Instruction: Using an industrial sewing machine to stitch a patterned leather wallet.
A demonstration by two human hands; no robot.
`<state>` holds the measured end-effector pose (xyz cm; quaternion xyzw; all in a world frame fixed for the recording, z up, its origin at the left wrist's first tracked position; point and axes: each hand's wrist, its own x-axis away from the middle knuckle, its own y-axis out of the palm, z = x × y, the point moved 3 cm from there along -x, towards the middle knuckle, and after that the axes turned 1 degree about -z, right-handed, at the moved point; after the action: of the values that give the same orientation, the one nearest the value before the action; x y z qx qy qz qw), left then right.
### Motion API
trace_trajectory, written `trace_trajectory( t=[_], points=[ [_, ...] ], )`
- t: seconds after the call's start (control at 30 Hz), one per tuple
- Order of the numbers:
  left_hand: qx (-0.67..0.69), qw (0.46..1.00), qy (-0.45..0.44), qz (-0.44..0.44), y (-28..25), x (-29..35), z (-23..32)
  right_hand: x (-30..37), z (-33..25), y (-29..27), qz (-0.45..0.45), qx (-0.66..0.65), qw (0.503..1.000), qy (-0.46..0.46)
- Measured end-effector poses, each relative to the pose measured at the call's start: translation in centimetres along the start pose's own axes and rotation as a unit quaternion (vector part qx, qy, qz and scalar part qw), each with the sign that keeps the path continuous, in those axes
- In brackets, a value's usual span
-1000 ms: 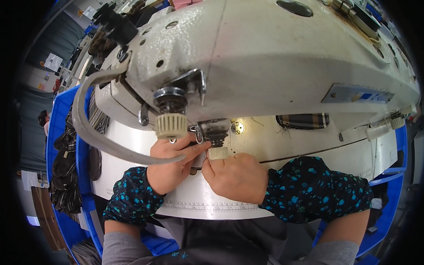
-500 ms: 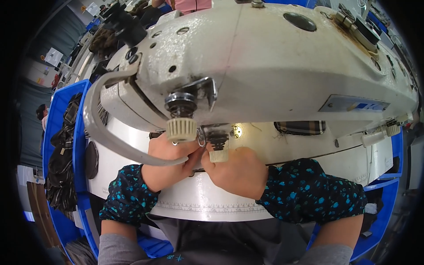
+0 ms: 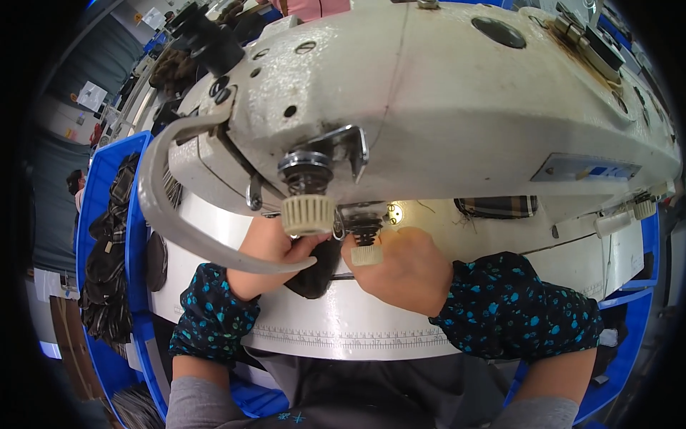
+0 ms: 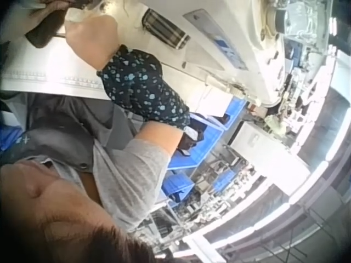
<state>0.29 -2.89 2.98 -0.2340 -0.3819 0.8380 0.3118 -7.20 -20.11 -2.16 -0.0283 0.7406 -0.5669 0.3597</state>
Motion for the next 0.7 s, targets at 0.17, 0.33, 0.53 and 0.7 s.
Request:
trace_trajectory(
  t=[0.17,0.33,0.53,0.7],
  points=[
    [0.057,0.998,-0.001,-0.005,0.3,0.1,-0.7,0.5,0.2,0.9,0.012,-0.013,1.0,-0.009],
    [-0.083,0.995,0.05,-0.015,1.3,1.0,-0.1,0.2,-2.0,-1.6,-0.011,0.082,0.993,-0.083],
    [-0.256,0.962,0.096,0.004,0.3,0.9,2.0,0.0,-1.9,-1.9,-0.001,0.042,0.995,-0.087],
    [-0.087,0.989,0.107,-0.044,-0.5,-0.4,0.1,-0.1,-2.0,-1.7,0.018,0.068,0.995,-0.074]
  ],
)
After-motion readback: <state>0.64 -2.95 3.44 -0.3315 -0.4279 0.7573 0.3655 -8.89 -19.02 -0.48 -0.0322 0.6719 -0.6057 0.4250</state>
